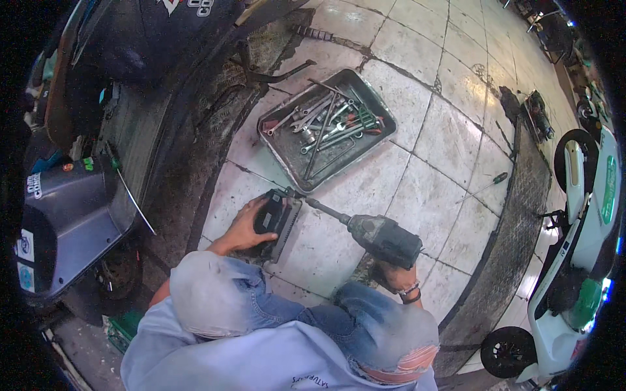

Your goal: The person unscrews and removes a electronic controller unit from the under-seat compartment of a scooter using a power wrench, then takes the unit to the floor to disassemble its metal casing by removing several small screws.

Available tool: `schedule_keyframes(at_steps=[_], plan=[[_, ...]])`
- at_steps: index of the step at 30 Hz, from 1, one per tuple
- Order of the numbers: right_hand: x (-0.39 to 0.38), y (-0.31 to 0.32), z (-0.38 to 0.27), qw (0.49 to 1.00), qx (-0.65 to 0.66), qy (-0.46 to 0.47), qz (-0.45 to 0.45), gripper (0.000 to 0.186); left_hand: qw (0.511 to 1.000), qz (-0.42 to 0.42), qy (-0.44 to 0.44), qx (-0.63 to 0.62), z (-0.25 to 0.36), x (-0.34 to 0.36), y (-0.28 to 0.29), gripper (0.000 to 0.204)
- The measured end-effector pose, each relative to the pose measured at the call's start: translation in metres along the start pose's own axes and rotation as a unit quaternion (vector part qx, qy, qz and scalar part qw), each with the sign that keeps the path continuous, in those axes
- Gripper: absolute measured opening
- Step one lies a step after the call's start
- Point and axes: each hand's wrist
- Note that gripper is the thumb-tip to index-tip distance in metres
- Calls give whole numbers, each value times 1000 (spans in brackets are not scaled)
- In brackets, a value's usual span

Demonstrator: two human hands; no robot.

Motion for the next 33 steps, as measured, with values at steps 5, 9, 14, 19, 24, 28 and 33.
schedule_keyframes(at_steps=[5, 9, 14, 19, 24, 28, 33], plan=[[5, -8, -18, 996, 47, -77, -19, 40, 980, 123, 13, 153, 10, 0, -72, 132], [2, -8, -12, 997, 0, -67, -32, 42, 971, 141, 29, 190, 22, 4, -85, 136], [-1, -10, -13, 997, 31, -64, -8, 41, 971, 122, 182, 99, 26, 1, -69, 141], [-4, -13, 4, 1000, 12, -19, -1, 41, 983, 131, 125, 8, 9, -1, -45, 138], [7, -11, -19, 998, 39, -46, -22, 42, 986, 129, 102, 26, -33, -9, -18, 116], [18, -18, -34, 999, 54, 1, -8, 41, 982, 104, 115, -107, -51, -13, 9, 100], [25, -30, -22, 992, 69, -32, -104, 38, 932, 125, 154, -303, -95, -38, 41, 67]])
Point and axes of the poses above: each hand's wrist, its own x-axis towards the middle knuckle, its own y-axis out of the back of the hand, z = x × y, and after that the axes turned 5 degrees about z, right-handed
